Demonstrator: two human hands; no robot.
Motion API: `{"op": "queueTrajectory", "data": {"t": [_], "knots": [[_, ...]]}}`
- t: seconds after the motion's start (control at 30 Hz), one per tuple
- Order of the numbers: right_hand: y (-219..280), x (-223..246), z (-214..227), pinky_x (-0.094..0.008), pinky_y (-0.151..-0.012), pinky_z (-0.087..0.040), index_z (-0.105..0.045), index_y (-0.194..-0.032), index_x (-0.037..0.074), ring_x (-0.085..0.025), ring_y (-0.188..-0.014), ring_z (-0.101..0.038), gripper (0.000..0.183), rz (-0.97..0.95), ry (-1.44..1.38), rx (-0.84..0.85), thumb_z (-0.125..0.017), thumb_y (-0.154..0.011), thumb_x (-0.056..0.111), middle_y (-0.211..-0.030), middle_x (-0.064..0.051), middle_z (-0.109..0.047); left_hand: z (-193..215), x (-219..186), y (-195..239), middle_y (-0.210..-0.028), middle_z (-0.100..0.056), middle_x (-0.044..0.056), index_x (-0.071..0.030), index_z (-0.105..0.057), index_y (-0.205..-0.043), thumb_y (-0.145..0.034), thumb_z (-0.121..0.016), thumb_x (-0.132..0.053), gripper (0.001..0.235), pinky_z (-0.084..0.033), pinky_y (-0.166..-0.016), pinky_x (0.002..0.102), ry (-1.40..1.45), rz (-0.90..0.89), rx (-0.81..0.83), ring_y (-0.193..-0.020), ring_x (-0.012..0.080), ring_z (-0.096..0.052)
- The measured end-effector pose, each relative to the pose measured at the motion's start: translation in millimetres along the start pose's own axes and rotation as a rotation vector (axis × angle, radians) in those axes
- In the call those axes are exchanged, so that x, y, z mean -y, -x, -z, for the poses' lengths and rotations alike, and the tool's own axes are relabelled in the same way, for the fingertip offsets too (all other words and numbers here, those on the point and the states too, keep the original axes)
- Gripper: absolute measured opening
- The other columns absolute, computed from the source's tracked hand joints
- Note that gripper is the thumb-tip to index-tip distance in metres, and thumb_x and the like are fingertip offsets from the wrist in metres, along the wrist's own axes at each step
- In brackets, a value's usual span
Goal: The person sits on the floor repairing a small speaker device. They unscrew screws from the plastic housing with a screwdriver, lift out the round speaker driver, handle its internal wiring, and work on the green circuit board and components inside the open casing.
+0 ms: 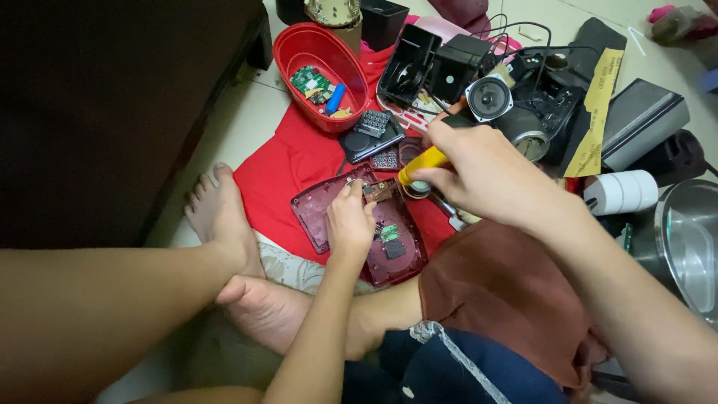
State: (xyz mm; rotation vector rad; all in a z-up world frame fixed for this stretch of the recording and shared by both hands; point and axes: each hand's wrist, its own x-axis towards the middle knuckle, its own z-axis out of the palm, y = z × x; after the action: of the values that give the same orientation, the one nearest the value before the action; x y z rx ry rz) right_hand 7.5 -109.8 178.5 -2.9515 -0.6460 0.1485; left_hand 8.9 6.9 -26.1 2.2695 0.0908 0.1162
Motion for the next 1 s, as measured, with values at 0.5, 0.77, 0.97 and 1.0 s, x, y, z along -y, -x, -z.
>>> {"op": "queueTrajectory", "data": {"t": [0.5, 0.77, 0.97, 1.0], "knots": [[-8, -20, -10, -0.035, -0.043, -0.042, -0.047, -0.068, 0.001, -0.030, -0.038, -0.051, 0.035, 0.144, 0.134, -0.134, -0.060, -0.085, 0.029, -0.046, -0.013, -0.051, -7, 1, 0, -0.095, -0.061, 0.012, -0.005, -0.055, -0.113, -0.071, -0.062, -0.009, 0.042, -0.048, -0.067, 0.042, -0.018, -0.023, -0.072, -0.071, 0.0345, -0.059], [-15, -3, 9, -0.051, -0.070, -0.048, -0.052, -0.094, 0.008, -0.045, -0.081, -0.060, 0.031, -0.074, 0.060, 0.132, -0.062, -0.076, 0.031, -0.080, -0.024, -0.059, -7, 8, -1, -0.086, -0.060, 0.010, -0.007, -0.054, -0.113, -0.075, -0.064, -0.018, 0.041, -0.053, -0.067, 0.045, -0.011, -0.033, -0.017, -0.077, 0.0336, -0.062], [-22, -12, 4, -0.049, -0.066, -0.050, -0.056, -0.088, 0.009, -0.041, -0.077, -0.062, 0.028, 0.006, 0.069, 0.179, -0.066, -0.071, 0.030, -0.075, -0.019, -0.062, -8, 8, 2, -0.083, -0.059, 0.011, -0.006, -0.055, -0.111, -0.074, -0.064, -0.017, 0.040, -0.053, -0.064, 0.045, -0.020, -0.065, -0.052, -0.075, 0.0338, -0.062], [-24, -8, 3, -0.048, -0.066, -0.049, -0.060, -0.085, 0.009, -0.041, -0.075, -0.062, 0.029, -0.074, 0.064, 0.162, -0.066, -0.070, 0.034, -0.071, -0.021, -0.063, -8, 9, 3, -0.083, -0.059, 0.012, -0.005, -0.055, -0.110, -0.074, -0.064, -0.016, 0.039, -0.053, -0.063, 0.045, -0.017, -0.077, -0.068, -0.074, 0.0342, -0.062]]}}
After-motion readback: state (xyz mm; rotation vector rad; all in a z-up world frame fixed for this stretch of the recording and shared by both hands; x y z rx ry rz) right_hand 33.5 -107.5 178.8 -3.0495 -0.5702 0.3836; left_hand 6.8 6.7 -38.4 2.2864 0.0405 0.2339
